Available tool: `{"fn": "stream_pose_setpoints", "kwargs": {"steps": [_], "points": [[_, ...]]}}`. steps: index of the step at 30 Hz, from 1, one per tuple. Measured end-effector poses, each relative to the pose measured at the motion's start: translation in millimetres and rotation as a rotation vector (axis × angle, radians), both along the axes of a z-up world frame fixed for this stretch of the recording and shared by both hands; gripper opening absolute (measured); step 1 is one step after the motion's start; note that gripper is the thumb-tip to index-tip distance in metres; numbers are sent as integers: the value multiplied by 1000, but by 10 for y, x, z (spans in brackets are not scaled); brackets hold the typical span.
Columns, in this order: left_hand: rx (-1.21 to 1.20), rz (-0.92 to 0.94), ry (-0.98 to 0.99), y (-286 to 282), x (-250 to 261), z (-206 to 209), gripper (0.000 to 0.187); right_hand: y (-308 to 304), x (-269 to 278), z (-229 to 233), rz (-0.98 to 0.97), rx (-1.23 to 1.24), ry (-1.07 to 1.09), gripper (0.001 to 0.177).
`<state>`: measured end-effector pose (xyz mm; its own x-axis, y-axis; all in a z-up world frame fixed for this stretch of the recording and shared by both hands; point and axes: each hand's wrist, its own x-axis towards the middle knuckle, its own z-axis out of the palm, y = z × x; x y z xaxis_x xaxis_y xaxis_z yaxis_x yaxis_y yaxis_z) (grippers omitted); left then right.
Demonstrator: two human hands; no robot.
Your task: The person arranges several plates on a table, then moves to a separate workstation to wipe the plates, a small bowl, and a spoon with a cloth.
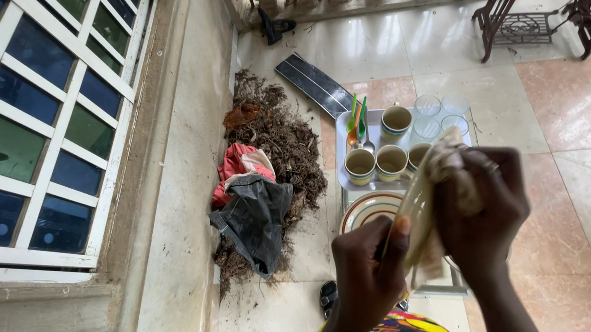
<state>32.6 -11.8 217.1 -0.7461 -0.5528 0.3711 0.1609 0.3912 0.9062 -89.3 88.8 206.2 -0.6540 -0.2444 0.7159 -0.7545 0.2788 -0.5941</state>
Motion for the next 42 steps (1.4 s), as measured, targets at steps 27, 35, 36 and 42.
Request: {"fn": "stream_pose_setpoints", "kwargs": {"steps": [27, 35, 36, 42], "points": [[-197, 113, 76, 133, -283, 36, 40, 21, -67, -467, 169, -151, -121, 22], [-261, -8, 121, 35, -93, 17, 35, -127, -759, -475, 120, 6, -122, 27], [-300, -30, 144, 27, -72, 27, 33, -155, -813, -622, 146, 9, -240, 28], [-215, 95, 101, -37, -117, 72, 34, -272, -562, -1697, 274, -47, -1015, 35]]}}
